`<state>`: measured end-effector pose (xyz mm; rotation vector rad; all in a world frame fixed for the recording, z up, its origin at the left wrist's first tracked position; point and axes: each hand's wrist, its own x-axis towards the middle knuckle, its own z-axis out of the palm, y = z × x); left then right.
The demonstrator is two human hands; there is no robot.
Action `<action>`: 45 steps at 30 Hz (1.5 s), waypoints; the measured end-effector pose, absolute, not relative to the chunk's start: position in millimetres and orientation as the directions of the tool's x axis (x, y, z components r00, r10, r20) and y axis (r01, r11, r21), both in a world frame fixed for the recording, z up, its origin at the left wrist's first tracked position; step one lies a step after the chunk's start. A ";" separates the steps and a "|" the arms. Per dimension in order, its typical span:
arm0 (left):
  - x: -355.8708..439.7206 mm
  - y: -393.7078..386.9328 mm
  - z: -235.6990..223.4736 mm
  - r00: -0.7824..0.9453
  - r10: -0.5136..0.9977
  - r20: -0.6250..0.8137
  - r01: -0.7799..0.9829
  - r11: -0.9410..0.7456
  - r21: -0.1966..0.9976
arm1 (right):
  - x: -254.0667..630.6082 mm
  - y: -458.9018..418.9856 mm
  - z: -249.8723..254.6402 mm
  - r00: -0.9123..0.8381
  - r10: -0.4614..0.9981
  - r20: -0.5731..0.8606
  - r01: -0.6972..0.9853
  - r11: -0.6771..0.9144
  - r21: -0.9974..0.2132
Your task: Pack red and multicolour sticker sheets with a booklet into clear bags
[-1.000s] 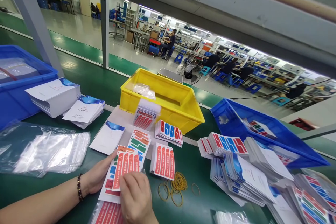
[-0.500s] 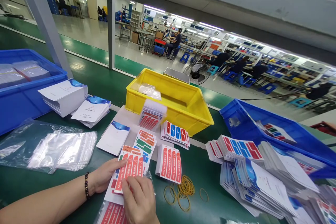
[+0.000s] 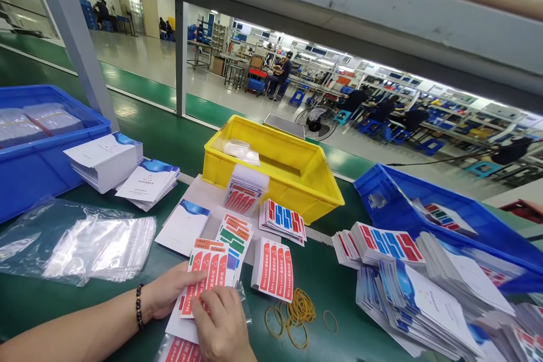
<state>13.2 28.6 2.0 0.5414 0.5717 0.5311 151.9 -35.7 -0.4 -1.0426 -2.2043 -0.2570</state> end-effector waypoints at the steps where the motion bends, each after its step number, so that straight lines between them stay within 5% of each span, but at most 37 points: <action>1: 13.4 28.6 2.3 0.712 0.599 -0.367 -0.306 0.735 0.605 | 152.3 -36.0 1.7 -0.454 0.613 0.647 0.739 0.665 -0.112; 5: 13.6 27.9 1.8 0.713 0.582 -0.391 -0.288 0.752 0.594 | 161.7 -36.4 8.5 -0.405 0.654 0.639 0.682 0.682 -0.265; 8: 12.3 26.3 0.2 0.763 0.509 -0.399 -0.235 0.793 0.561 | 178.3 -34.4 4.9 -0.073 0.786 0.614 0.684 0.487 -0.542; 10: 11.1 25.3 0.1 0.800 0.449 -0.398 -0.190 0.818 0.543 | 188.7 -32.0 -0.9 0.179 0.874 0.452 0.573 0.281 -0.770; 13: 10.1 25.1 1.7 0.842 0.382 -0.381 -0.137 0.834 0.534 | 195.2 -28.5 -7.7 0.199 0.967 0.158 0.295 0.094 -0.951; 19: 10.1 26.9 3.0 0.868 0.321 -0.378 -0.095 0.856 0.509 | 194.6 -28.9 -4.4 0.261 0.965 0.031 0.150 -0.009 -0.989; 29: 11.1 26.1 -0.8 0.842 0.444 -0.306 -0.195 0.780 0.595 | 192.2 -27.1 -8.6 0.200 0.979 -0.042 0.075 -0.058 -0.995; 38: 7.8 28.4 0.1 0.830 0.469 -0.302 -0.115 0.673 0.730 | 177.1 -31.5 1.9 0.052 0.979 -0.196 -0.336 -0.168 -0.927; 41: 3.5 33.3 5.6 0.827 0.496 -0.264 0.028 0.433 0.901 | 186.3 -30.9 6.6 0.056 0.980 -0.192 -0.269 -0.171 -0.948; 45: -1.6 39.7 17.1 0.762 0.632 -0.140 0.306 -0.162 0.938 | 212.1 -26.1 9.8 0.454 0.874 -0.173 -0.362 0.003 -0.932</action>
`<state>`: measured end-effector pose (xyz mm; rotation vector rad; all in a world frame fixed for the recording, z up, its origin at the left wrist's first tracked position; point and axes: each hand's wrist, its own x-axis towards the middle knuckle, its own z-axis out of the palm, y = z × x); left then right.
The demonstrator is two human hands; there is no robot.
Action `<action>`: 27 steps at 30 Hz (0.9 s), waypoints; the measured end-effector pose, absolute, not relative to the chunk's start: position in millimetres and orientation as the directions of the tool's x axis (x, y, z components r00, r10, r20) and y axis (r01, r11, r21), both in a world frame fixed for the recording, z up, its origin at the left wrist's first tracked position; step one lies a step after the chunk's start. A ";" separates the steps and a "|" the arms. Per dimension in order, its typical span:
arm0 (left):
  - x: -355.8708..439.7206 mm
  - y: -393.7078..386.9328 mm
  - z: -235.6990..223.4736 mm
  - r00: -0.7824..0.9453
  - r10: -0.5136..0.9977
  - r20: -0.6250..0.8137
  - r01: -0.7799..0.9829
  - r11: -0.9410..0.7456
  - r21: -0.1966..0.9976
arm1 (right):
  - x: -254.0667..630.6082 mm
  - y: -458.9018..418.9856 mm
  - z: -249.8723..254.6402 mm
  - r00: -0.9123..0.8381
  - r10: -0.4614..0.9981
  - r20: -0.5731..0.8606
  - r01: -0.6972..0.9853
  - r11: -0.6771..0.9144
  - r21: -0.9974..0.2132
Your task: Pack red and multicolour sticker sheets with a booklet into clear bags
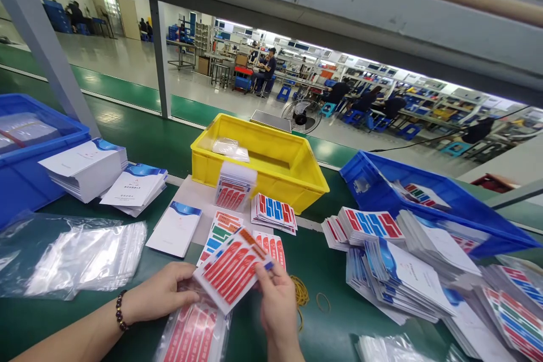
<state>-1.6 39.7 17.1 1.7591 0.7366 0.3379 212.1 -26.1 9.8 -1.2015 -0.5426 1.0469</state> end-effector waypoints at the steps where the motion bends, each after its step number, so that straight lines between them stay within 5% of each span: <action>1: -2.0 40.4 19.1 0.762 0.639 -0.104 0.355 -0.279 0.892 | 216.7 -25.0 10.0 0.538 0.825 -0.175 -0.389 0.058 -0.920; 6: 0.4 36.5 20.5 0.891 0.452 0.036 0.231 -0.521 0.822 | 212.4 -24.2 6.5 0.591 0.791 -0.161 -0.423 0.134 -0.896; 15: 3.7 36.4 10.4 0.775 0.631 -0.023 0.072 -0.052 0.996 | 209.2 -29.1 5.4 0.354 0.923 -0.150 -0.286 -0.046 -0.957; 27: 6.3 25.3 11.5 0.786 0.617 0.037 0.119 -0.209 0.971 | 218.3 -31.6 8.0 0.291 0.942 -0.166 -0.233 -0.098 -0.967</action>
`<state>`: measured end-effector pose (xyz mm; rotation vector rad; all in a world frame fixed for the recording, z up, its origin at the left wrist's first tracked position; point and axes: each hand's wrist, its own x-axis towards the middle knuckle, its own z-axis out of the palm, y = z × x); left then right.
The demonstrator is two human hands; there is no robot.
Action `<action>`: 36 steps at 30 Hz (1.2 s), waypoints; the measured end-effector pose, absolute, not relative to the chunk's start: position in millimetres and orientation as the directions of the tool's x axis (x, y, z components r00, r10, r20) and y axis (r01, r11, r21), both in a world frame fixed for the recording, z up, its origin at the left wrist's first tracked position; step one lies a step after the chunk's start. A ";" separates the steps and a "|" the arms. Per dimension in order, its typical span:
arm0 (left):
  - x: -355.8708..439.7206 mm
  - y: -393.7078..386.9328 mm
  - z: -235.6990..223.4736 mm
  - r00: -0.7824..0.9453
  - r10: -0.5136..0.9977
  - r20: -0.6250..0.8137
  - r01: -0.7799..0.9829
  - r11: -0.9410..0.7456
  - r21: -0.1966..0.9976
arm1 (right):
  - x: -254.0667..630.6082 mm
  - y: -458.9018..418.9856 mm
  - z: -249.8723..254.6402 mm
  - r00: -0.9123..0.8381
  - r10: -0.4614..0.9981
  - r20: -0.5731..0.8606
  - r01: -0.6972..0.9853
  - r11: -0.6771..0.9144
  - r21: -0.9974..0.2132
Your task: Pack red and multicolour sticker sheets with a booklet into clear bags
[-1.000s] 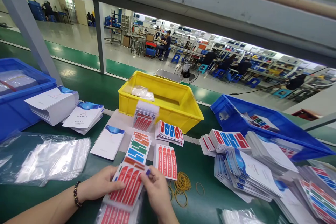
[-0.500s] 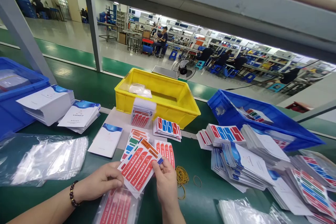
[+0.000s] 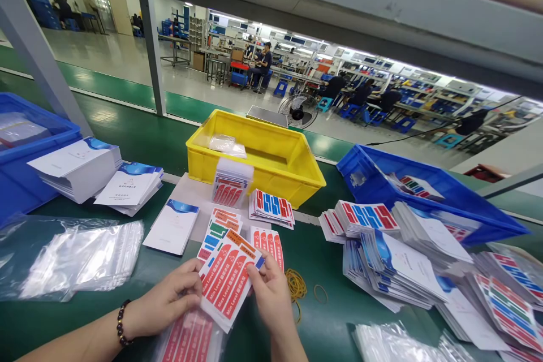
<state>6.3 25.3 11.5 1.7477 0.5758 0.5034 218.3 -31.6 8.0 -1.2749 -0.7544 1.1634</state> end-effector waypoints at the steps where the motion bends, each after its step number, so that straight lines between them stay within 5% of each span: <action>1: 6.4 24.4 10.9 0.780 0.625 0.038 0.118 -0.207 0.971 | 217.0 -31.7 8.7 0.247 0.953 -0.174 -0.238 -0.114 -0.964; 9: 8.3 25.5 9.2 0.705 0.709 -0.009 0.068 -0.054 0.996 | 199.2 -34.7 6.3 0.156 0.970 -0.185 -0.161 -0.159 -0.974; 16: 7.3 28.0 8.1 0.552 0.833 0.024 -0.036 -0.005 0.999 | 188.7 -33.7 13.8 -0.085 0.996 -0.031 0.241 -0.010 -0.971; 19: 8.1 28.6 8.6 0.540 0.842 0.001 -0.083 0.052 0.995 | 188.2 -33.2 13.9 -0.113 0.993 -0.045 0.240 -0.017 -0.971; 24: 9.3 31.3 9.9 0.622 0.740 -0.256 -0.035 0.353 0.935 | 190.4 -33.3 1.0 0.008 0.998 -0.069 0.117 -0.069 -0.991; 30: 9.0 32.1 6.7 0.576 0.783 -0.236 0.086 0.229 0.970 | 187.9 -31.6 0.8 0.043 0.980 -0.196 -0.006 -0.196 -0.981; 36: 9.4 30.9 7.7 0.581 0.791 -0.192 0.124 0.148 0.981 | 178.5 -27.8 10.5 0.043 0.990 -0.135 0.151 -0.140 -0.979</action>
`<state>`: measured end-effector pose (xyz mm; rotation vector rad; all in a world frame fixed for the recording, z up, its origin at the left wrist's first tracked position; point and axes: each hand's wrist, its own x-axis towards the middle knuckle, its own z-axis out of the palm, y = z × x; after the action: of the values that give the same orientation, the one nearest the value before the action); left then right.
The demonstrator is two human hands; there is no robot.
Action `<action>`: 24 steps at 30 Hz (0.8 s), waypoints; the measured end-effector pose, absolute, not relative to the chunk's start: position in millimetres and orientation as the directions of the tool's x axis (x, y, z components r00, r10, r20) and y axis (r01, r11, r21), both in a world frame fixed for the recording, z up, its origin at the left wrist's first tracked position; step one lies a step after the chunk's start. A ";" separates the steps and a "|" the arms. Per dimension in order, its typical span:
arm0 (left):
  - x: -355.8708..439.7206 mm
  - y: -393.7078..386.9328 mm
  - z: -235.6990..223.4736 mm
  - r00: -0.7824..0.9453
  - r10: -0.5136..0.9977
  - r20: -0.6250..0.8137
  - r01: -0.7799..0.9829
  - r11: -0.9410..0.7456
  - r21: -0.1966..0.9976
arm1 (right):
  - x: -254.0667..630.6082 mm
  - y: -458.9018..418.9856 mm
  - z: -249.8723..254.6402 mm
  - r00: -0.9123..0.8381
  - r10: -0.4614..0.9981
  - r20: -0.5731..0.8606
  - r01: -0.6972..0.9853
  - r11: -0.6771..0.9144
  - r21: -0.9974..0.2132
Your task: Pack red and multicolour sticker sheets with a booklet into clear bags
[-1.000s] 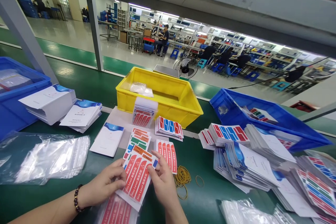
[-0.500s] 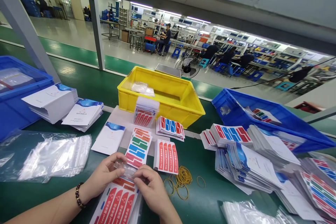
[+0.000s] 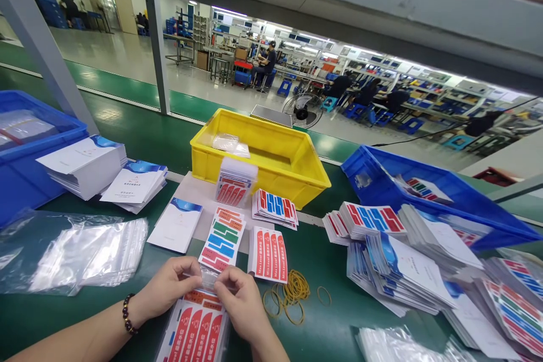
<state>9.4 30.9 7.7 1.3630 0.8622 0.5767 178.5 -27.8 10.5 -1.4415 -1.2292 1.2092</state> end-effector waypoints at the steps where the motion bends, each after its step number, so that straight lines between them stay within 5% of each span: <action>1: 9.8 30.7 8.5 0.585 0.786 -0.200 0.121 0.160 0.980 | 176.9 -27.6 10.6 0.050 0.993 -0.104 0.185 -0.112 -0.976; 24: 15.7 25.7 2.6 0.625 0.769 -0.137 0.141 0.062 0.988 | 164.3 -33.4 10.4 -0.026 0.997 0.071 0.487 0.075 -0.870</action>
<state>15.7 25.7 2.6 1.4597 0.8136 0.5638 164.3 -33.4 10.4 -1.5071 -1.6139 0.8715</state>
